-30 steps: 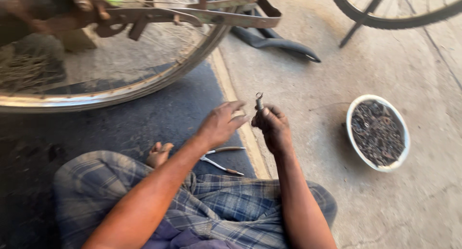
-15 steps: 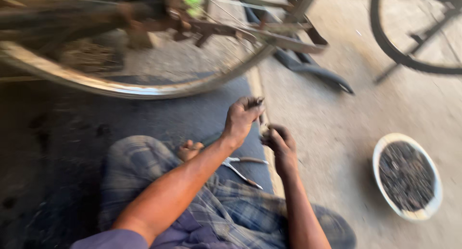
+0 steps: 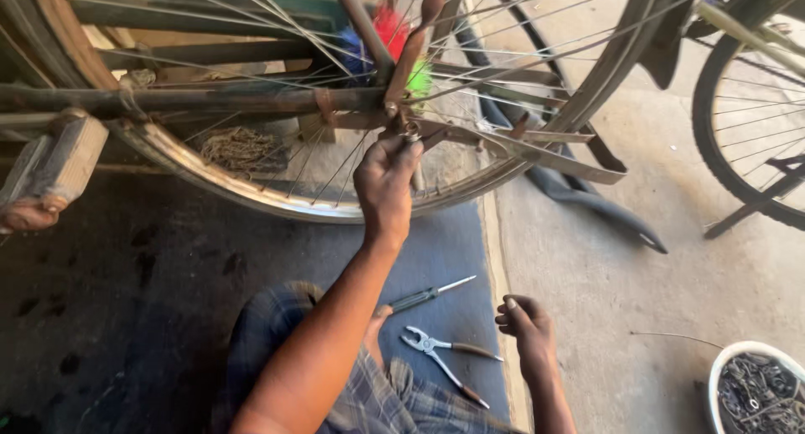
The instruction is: The person sits on the ground beside a bicycle and works on the rear wheel and brake assembly, using a screwdriver to turn a fitting at the wheel hub while handling small hardware from a bowl on the ground, occasionally using pliers and picking parts from the ground.
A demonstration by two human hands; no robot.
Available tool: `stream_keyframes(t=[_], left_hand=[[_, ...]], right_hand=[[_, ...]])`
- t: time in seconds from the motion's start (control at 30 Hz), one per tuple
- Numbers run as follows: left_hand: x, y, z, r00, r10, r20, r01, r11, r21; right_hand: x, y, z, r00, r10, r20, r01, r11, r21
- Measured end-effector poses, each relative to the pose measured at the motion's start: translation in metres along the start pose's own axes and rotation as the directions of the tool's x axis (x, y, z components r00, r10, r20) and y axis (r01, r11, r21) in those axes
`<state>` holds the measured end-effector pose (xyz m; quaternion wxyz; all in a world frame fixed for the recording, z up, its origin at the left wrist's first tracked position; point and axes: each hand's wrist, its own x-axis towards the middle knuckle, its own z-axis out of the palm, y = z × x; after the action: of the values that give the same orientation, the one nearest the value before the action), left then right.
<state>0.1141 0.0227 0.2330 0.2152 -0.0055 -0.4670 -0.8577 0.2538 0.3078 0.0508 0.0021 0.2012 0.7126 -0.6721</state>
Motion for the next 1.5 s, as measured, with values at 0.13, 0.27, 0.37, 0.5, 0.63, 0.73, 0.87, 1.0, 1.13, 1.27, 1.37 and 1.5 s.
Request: stream_keyframes(t=[0.13, 0.27, 0.37, 0.5, 0.63, 0.73, 0.87, 1.0, 1.13, 1.27, 1.37, 1.5], left_hand=[[-0.008, 0.001, -0.001, 0.998, 0.045, -0.054, -0.041, 0.995, 0.086], [-0.002, -0.003, -0.010, 0.992, 0.125, -0.020, -0.118, 0.971, 0.210], [0.004, -0.001, -0.012, 0.992, 0.123, -0.035, -0.110, 0.962, 0.252], [0.009, 0.005, -0.010, 0.987, 0.157, -0.039, -0.113, 0.841, 0.529], [0.013, 0.006, -0.005, 0.993, -0.115, 0.037, 0.100, 0.954, 0.283], [0.017, 0.002, -0.003, 0.990, -0.121, 0.066, 0.096, 0.948, 0.302], [0.020, -0.004, -0.001, 0.966, -0.206, 0.158, 0.182, 0.971, 0.156], [0.018, -0.006, -0.001, 0.967, -0.170, 0.191, 0.157, 0.984, 0.080], [0.015, -0.005, -0.001, 0.967, -0.167, 0.193, 0.153, 0.985, 0.082], [0.015, -0.005, -0.001, 0.969, -0.140, 0.202, 0.122, 0.988, 0.098], [0.016, -0.005, -0.002, 0.969, -0.144, 0.202, 0.130, 0.988, 0.082], [0.017, -0.009, -0.002, 0.972, -0.121, 0.199, 0.105, 0.991, 0.088]], right_hand=[[-0.009, -0.004, -0.005, 1.000, 0.021, -0.007, -0.021, 1.000, -0.010], [-0.010, -0.006, -0.006, 1.000, 0.018, -0.012, -0.018, 1.000, -0.013], [-0.010, -0.006, -0.004, 1.000, 0.017, -0.002, -0.017, 1.000, -0.010], [-0.011, -0.007, -0.003, 1.000, 0.030, -0.002, -0.030, 1.000, -0.006], [-0.010, -0.007, -0.005, 1.000, 0.030, -0.004, -0.030, 0.999, -0.017], [-0.008, -0.003, 0.000, 0.999, 0.028, 0.029, -0.026, 0.998, -0.066], [-0.010, 0.004, 0.014, 0.996, 0.056, 0.065, -0.039, 0.973, -0.228], [-0.020, 0.002, 0.033, 0.980, -0.024, 0.198, 0.120, 0.863, -0.491], [-0.040, -0.010, 0.054, 0.920, 0.011, 0.393, 0.319, 0.564, -0.762], [-0.055, -0.019, 0.074, 0.853, 0.044, 0.519, 0.490, 0.273, -0.828], [-0.057, -0.018, 0.076, 0.841, 0.048, 0.539, 0.506, 0.283, -0.815], [-0.047, -0.006, 0.068, 0.833, 0.048, 0.551, 0.512, 0.313, -0.800]])
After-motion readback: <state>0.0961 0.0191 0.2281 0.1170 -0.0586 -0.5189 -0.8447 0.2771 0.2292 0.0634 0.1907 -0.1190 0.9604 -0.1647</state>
